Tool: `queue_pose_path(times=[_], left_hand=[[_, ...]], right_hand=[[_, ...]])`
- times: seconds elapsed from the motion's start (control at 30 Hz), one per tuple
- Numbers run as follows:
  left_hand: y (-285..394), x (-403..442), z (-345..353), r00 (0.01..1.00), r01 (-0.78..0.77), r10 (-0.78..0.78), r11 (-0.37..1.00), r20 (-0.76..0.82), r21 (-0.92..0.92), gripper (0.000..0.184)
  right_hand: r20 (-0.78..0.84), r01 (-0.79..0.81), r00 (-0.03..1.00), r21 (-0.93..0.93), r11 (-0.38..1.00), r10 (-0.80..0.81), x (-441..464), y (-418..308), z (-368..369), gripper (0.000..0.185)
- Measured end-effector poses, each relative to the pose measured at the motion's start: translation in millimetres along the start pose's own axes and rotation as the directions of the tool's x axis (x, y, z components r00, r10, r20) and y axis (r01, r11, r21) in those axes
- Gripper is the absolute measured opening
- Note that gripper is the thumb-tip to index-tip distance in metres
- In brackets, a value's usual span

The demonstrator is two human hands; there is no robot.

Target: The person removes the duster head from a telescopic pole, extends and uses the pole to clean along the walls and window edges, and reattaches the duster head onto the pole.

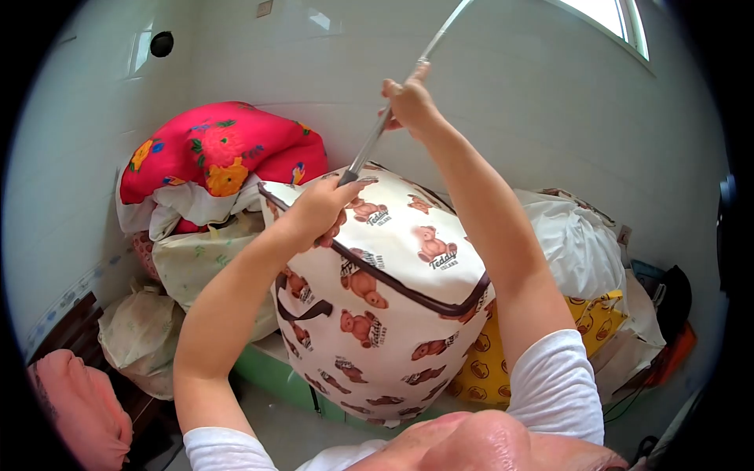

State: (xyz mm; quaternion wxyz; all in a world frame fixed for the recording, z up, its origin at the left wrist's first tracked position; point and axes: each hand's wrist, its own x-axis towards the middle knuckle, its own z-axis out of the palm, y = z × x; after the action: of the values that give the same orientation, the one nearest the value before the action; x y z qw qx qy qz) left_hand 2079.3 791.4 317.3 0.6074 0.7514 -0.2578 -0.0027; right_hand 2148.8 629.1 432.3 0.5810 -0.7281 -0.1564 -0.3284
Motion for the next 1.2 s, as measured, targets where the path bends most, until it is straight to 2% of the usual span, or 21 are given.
queue_pose_path(times=[0.13, 0.23, 0.27, 0.3, 0.33, 0.37, 0.4, 0.43, 0.47, 0.5, 0.57, 0.7, 0.8, 0.87, 0.9, 0.97, 1.0, 1.07, 1.1, 1.13, 1.2], left_hand=[[-30.0, -38.5, -29.6, 0.994, 0.086, -0.094, 0.986, -0.049, -0.146, 0.024], [-47.1, -74.6, -41.1, 0.978, 0.120, -0.139, 0.985, -0.155, -0.127, 0.024], [-53.2, -85.2, -42.7, 0.963, 0.110, -0.139, 0.985, -0.230, -0.133, 0.024], [-57.1, -95.0, -43.5, 0.962, 0.109, -0.138, 0.985, -0.234, -0.131, 0.024], [-60.8, -103.5, -42.9, 0.951, 0.120, -0.163, 0.977, -0.263, -0.174, 0.024], [-64.3, -111.0, -40.6, 0.938, 0.127, -0.189, 0.968, -0.290, -0.218, 0.025], [-67.5, -117.9, -36.8, 0.938, 0.122, -0.184, 0.969, -0.295, -0.216, 0.025], [-70.0, -123.6, -33.0, 0.926, 0.126, -0.208, 0.957, -0.316, -0.262, 0.026], [-71.7, -128.1, -29.6, 0.912, 0.128, -0.233, 0.944, -0.337, -0.305, 0.026], [-75.3, -130.8, -26.0, 0.912, 0.125, -0.247, 0.928, -0.327, -0.352, 0.026], [-79.3, -134.7, -17.6, 0.892, 0.136, -0.250, 0.943, -0.377, -0.304, 0.027], [-88.0, -139.9, -12.9, 0.882, 0.188, -0.276, 0.949, -0.382, -0.252, 0.026], [-88.1, -137.1, 0.5, 0.907, 0.143, -0.215, 0.966, -0.361, -0.215, 0.024], [-90.6, -136.7, 4.1, 0.923, 0.105, -0.166, 0.977, -0.348, -0.188, 0.023], [-84.6, -138.4, 7.3, 0.928, 0.108, -0.172, 0.973, -0.331, -0.202, 0.023], [-89.8, -136.6, 9.7, 0.931, 0.045, -0.088, 0.991, -0.354, -0.128, 0.022], [-93.4, -136.3, 11.0, 0.933, 0.005, -0.034, 0.997, -0.359, -0.083, 0.021], [-103.1, -140.5, 9.8, 0.942, 0.004, -0.052, 0.989, -0.331, -0.145, 0.021], [-100.1, -147.5, 11.1, 0.942, 0.047, -0.083, 0.992, -0.325, -0.119, 0.022], [-99.5, -156.6, 12.4, 0.938, 0.096, -0.122, 0.991, -0.324, -0.097, 0.022], [-112.9, -176.3, 11.2, 0.934, 0.219, -0.203, 0.976, -0.293, 0.022, 0.030]], right_hand=[[0.233, -0.041, 0.970, -0.102, 0.994, 0.064, -27.6, -4.5, 49.4, 0.060], [0.391, 0.037, 0.919, -0.216, 0.976, 0.052, -46.5, -4.7, 90.6, 0.067], [0.442, 0.101, 0.897, -0.264, 0.959, 0.027, -53.3, -3.7, 103.9, 0.072], [0.507, 0.189, 0.862, -0.302, 0.935, -0.010, -51.0, 3.5, 115.0, 0.064], [0.617, 0.403, 0.778, -0.346, 0.848, -0.118, -41.8, 18.8, 128.4, 0.057], [0.751, 0.728, 0.598, -0.362, 0.582, -0.281, -21.0, 42.9, 146.8, 0.051], [0.816, 0.913, 0.402, -0.327, 0.243, -0.415, -6.4, 63.7, 166.1, 0.045], [0.891, 0.910, 0.295, -0.372, -0.185, -0.345, -38.4, 34.8, 159.5, 0.042], [0.945, 0.749, 0.229, -0.324, -0.578, -0.232, -55.5, 14.8, 156.6, 0.040], [0.906, 0.904, 0.293, -0.367, -0.220, -0.306, -27.8, 54.1, 192.7, 0.042], [0.932, 0.723, 0.263, -0.361, -0.588, -0.249, -49.8, 47.4, 187.1, 0.041], [0.931, 0.832, 0.297, -0.361, -0.422, -0.211, -76.0, 35.8, 155.4, 0.040], [0.936, 0.677, 0.267, -0.352, -0.647, -0.230, -81.7, 39.6, 133.6, 0.033], [0.913, 0.741, 0.358, -0.406, -0.535, -0.196, -70.8, 52.9, 135.7, 0.031], [0.870, 0.881, 0.472, -0.470, 0.050, -0.144, -49.7, 63.2, 135.9, 0.035], [0.858, 0.683, 0.513, -0.391, 0.617, -0.025, -37.4, 66.2, 126.9, 0.038], [0.746, 0.516, 0.664, -0.404, 0.755, -0.054, -45.3, 52.9, 119.0, 0.045], [0.471, 0.119, 0.881, -0.303, 0.946, 0.040, -74.8, 14.6, 104.2, 0.076], [0.542, -0.040, 0.824, -0.234, 0.971, 0.165, -66.4, 17.8, 100.5, 0.055], [0.600, -0.210, 0.747, -0.194, 0.958, 0.285, -58.2, 21.0, 96.6, 0.051], [0.564, -0.199, 0.796, -0.097, 0.975, 0.218, -68.2, 20.2, 105.2, 0.054]])
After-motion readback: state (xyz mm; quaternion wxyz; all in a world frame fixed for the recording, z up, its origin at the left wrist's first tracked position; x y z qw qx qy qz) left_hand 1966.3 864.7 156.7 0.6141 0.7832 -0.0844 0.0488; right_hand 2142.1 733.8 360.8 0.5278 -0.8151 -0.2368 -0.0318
